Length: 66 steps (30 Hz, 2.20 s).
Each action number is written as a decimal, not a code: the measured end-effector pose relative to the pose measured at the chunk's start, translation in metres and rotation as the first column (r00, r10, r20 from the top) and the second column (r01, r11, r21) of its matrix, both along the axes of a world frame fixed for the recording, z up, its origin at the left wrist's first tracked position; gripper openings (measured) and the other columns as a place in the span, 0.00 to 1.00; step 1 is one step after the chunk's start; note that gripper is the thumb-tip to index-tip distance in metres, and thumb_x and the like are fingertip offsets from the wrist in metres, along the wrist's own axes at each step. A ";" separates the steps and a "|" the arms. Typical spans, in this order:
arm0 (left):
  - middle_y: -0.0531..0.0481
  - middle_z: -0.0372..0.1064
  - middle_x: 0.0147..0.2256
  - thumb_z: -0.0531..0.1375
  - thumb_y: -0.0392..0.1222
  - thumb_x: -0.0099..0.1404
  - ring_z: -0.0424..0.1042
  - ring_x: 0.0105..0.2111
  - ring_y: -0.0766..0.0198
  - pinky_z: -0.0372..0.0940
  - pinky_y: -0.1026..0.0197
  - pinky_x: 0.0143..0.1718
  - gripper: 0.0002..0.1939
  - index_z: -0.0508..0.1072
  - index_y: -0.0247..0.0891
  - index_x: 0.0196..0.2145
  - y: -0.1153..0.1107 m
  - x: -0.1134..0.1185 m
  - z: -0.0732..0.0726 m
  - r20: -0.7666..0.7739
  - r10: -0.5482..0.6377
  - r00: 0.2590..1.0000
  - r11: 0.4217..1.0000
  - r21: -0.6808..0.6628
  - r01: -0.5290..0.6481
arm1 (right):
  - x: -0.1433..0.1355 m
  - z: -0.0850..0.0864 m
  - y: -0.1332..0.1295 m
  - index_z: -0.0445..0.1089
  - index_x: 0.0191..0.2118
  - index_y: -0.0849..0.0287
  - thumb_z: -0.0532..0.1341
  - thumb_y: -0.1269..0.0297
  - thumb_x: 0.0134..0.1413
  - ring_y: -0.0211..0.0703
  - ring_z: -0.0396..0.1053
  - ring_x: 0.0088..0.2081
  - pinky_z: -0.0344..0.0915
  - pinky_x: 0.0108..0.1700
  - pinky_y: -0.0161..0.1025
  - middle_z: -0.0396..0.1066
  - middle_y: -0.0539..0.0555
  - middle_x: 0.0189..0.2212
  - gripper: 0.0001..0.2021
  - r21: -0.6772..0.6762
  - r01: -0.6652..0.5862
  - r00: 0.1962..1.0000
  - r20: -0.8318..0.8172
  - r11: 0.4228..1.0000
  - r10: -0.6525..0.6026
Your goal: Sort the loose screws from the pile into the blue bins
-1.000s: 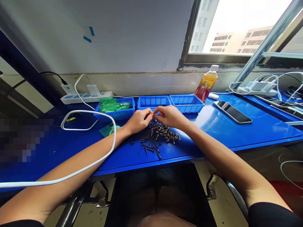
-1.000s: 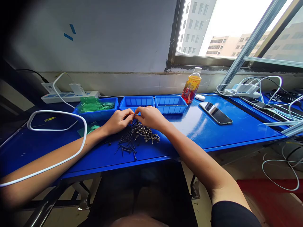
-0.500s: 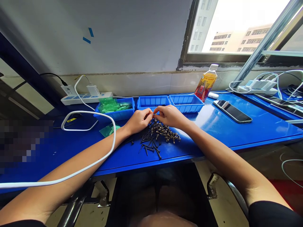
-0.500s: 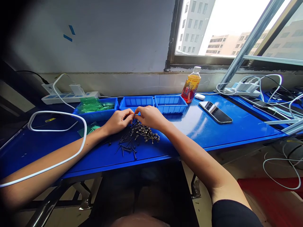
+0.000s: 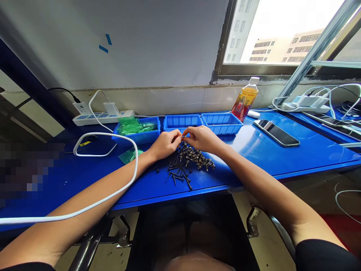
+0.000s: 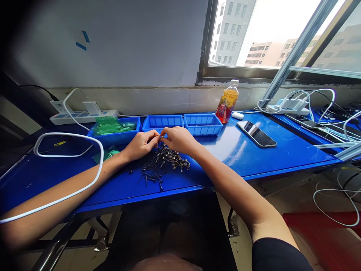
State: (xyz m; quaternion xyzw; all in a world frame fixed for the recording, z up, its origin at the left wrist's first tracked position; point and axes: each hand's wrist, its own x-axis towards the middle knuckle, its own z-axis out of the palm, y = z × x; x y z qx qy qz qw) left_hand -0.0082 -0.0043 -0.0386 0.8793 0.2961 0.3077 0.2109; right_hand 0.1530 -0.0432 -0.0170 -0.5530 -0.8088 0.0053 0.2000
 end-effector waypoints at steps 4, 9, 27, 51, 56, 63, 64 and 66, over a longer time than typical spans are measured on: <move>0.56 0.60 0.19 0.48 0.44 0.61 0.57 0.19 0.69 0.53 0.65 0.23 0.12 0.63 0.37 0.23 0.000 0.000 0.000 0.000 -0.001 1.000 1.000 -0.004 0.001 | 0.000 0.000 0.000 0.72 0.41 0.61 0.59 0.64 0.55 0.32 0.55 0.22 0.48 0.30 0.34 0.63 0.46 0.20 0.10 -0.003 0.006 1.000 0.007 1.000 -0.006; 0.56 0.60 0.18 0.48 0.43 0.61 0.56 0.18 0.70 0.52 0.65 0.23 0.12 0.63 0.37 0.23 0.000 0.000 0.001 -0.007 0.003 1.000 1.000 0.008 -0.003 | 0.000 0.000 0.000 0.72 0.41 0.61 0.59 0.64 0.55 0.32 0.56 0.23 0.48 0.29 0.34 0.63 0.46 0.20 0.10 0.011 0.003 1.000 0.006 1.000 -0.003; 0.56 0.60 0.18 0.48 0.43 0.61 0.57 0.19 0.69 0.53 0.65 0.23 0.12 0.63 0.37 0.23 0.000 0.000 0.000 -0.005 0.003 1.000 1.000 0.013 -0.003 | 0.000 0.000 0.000 0.72 0.40 0.61 0.58 0.64 0.56 0.32 0.56 0.22 0.48 0.29 0.34 0.63 0.46 0.19 0.10 0.019 -0.003 1.000 0.008 1.000 0.003; 0.56 0.60 0.18 0.48 0.43 0.61 0.57 0.18 0.70 0.53 0.66 0.23 0.12 0.62 0.37 0.22 0.001 -0.001 -0.001 0.001 -0.002 1.000 1.000 0.014 0.002 | 0.000 0.000 0.000 0.72 0.42 0.61 0.57 0.64 0.57 0.33 0.57 0.24 0.48 0.30 0.34 0.65 0.47 0.21 0.10 0.003 -0.007 1.000 0.019 1.000 0.007; 0.56 0.60 0.18 0.48 0.43 0.61 0.57 0.19 0.70 0.53 0.65 0.23 0.13 0.63 0.37 0.23 0.001 -0.001 -0.001 0.000 0.000 1.000 1.000 0.018 0.000 | 0.000 0.001 -0.001 0.72 0.42 0.61 0.58 0.64 0.57 0.33 0.57 0.24 0.48 0.30 0.34 0.65 0.47 0.21 0.11 0.001 -0.001 1.000 0.021 1.000 0.001; 0.56 0.60 0.18 0.48 0.43 0.61 0.56 0.18 0.70 0.53 0.65 0.23 0.13 0.63 0.37 0.23 0.001 -0.001 -0.001 0.001 -0.005 1.000 1.000 0.014 0.005 | 0.000 0.001 -0.001 0.72 0.42 0.61 0.58 0.64 0.56 0.32 0.55 0.23 0.48 0.30 0.34 0.64 0.47 0.20 0.10 0.002 -0.004 1.000 0.016 1.000 0.004; 0.56 0.60 0.18 0.48 0.43 0.61 0.56 0.18 0.70 0.53 0.66 0.23 0.12 0.63 0.37 0.23 0.001 -0.001 -0.001 0.001 -0.005 1.000 1.000 0.013 0.005 | 0.000 0.001 -0.001 0.72 0.41 0.61 0.58 0.64 0.56 0.32 0.55 0.23 0.47 0.30 0.34 0.63 0.47 0.20 0.10 0.004 -0.004 1.000 0.015 1.000 0.004; 0.56 0.60 0.18 0.48 0.42 0.61 0.57 0.18 0.70 0.53 0.66 0.23 0.12 0.63 0.37 0.23 0.001 -0.001 -0.001 -0.001 -0.006 1.000 1.000 0.011 0.006 | 0.000 0.000 -0.001 0.72 0.41 0.61 0.58 0.64 0.56 0.32 0.55 0.23 0.47 0.29 0.34 0.62 0.46 0.20 0.10 0.007 -0.005 1.000 0.015 1.000 0.005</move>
